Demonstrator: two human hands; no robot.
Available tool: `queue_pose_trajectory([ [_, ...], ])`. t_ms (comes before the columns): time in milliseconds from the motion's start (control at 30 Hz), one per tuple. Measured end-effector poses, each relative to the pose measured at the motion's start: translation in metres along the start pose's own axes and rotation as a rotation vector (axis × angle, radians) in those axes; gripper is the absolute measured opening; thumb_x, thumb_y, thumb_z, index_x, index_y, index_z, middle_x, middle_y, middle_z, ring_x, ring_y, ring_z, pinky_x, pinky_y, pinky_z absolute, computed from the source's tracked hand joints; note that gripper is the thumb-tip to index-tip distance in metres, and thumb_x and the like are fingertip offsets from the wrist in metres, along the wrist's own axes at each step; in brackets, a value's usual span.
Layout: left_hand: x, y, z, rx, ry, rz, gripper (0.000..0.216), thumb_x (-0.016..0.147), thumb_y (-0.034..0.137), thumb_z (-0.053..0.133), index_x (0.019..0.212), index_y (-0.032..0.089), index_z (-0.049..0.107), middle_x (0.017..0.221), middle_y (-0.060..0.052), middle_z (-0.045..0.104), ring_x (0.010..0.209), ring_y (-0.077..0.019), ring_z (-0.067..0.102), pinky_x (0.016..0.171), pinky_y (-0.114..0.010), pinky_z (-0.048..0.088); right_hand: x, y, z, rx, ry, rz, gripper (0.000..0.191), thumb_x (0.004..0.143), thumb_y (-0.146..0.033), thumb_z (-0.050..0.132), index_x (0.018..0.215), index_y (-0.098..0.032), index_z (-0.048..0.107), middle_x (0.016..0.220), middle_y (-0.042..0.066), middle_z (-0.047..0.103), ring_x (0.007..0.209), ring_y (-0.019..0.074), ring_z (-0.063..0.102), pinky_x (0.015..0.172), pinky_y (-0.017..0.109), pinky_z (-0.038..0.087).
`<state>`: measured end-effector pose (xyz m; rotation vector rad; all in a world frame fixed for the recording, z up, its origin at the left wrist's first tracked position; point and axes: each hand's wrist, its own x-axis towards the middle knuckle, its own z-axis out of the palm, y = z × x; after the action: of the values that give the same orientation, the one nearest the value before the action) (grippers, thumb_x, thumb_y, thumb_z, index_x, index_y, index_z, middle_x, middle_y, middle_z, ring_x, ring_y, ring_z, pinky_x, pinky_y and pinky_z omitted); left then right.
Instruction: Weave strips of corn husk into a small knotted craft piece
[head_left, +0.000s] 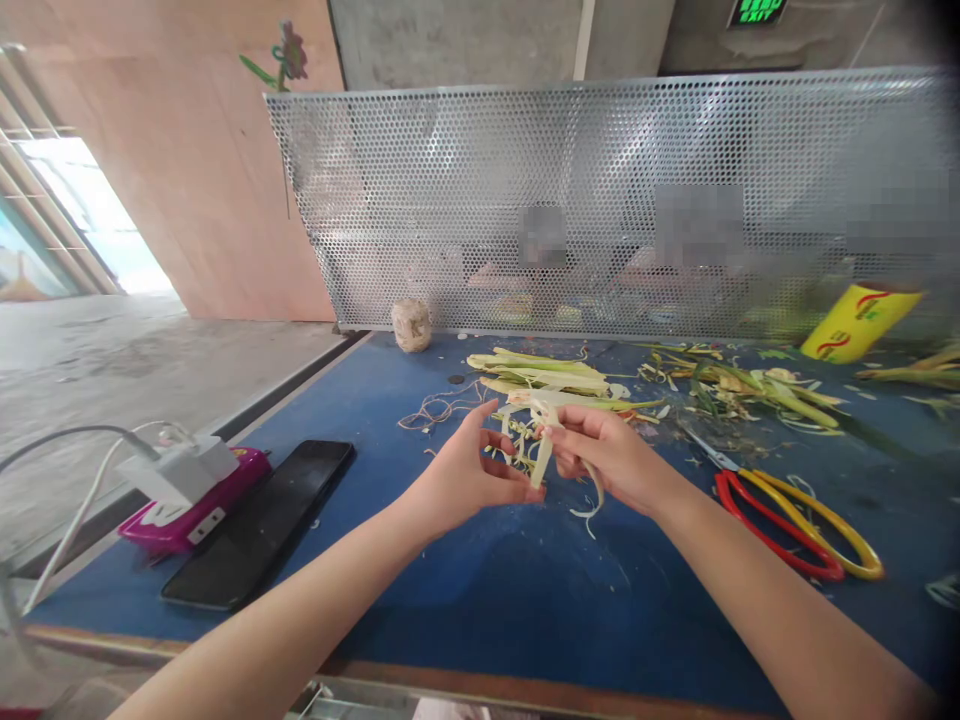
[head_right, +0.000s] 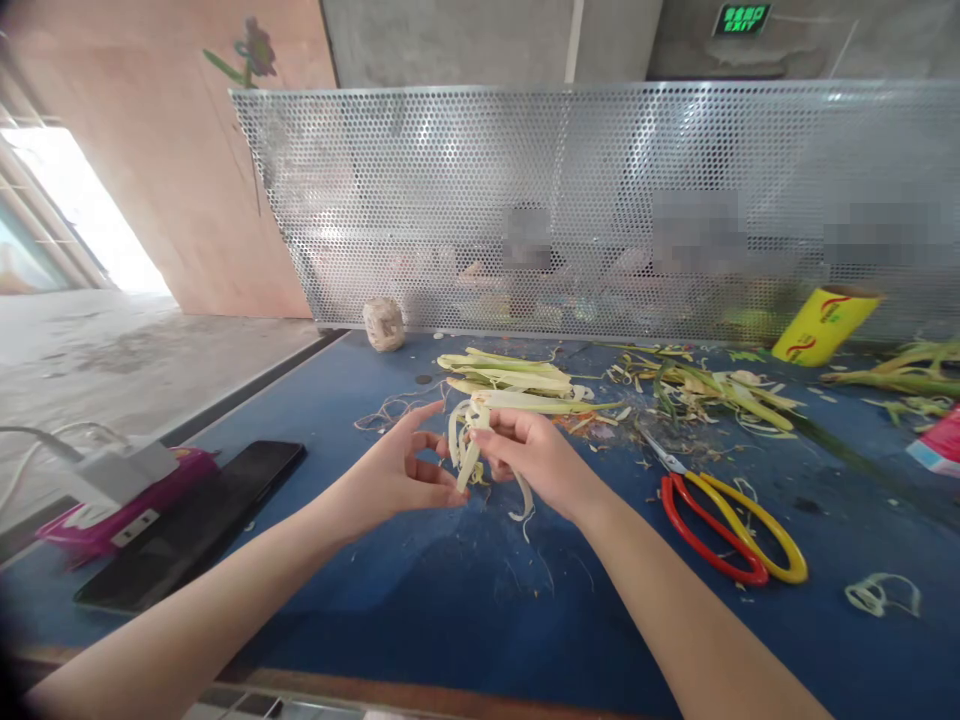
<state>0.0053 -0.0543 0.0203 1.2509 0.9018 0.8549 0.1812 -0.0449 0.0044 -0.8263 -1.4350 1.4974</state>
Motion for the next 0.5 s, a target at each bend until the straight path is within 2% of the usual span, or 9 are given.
queue_pose_trajectory([
  [133,0.0,-0.0005,-0.0003,0.02,0.01,0.016,0.101,0.049,0.004,0.075,0.131,0.024,0.019,0.085,0.003,0.046,0.062,-0.0117,0.061,0.071,-0.041,0.051,-0.002,-0.0021,0.0013,0.02,-0.085,0.068,0.026,0.066,-0.033,0.07,0.08,-0.016,0.056,0.063,-0.005,0.046,0.046,0.0036,0.032,0.044,0.02,0.028],
  [267,-0.0002,-0.0032,-0.0002,0.023,-0.035,0.001,0.105,0.051,0.005,0.074,0.133,0.025,0.013,0.087,0.002,0.045,0.062,-0.0107,0.06,0.07,-0.039,0.051,-0.0029,-0.0012,0.0047,0.056,-0.108,0.14,0.022,0.066,-0.029,0.07,0.077,-0.016,0.055,0.054,-0.007,0.04,0.043,0.0032,0.029,0.043,0.02,0.024],
  [500,-0.0044,-0.0071,-0.0003,0.093,-0.139,-0.082,0.109,0.051,0.007,0.075,0.135,0.027,0.008,0.092,-0.001,0.045,0.066,-0.0131,0.062,0.067,-0.035,0.049,-0.0024,-0.0066,-0.0019,0.128,-0.015,0.033,0.017,0.07,-0.025,0.066,0.072,-0.015,0.053,0.053,-0.008,0.038,0.043,0.0035,0.029,0.044,0.021,0.023],
])
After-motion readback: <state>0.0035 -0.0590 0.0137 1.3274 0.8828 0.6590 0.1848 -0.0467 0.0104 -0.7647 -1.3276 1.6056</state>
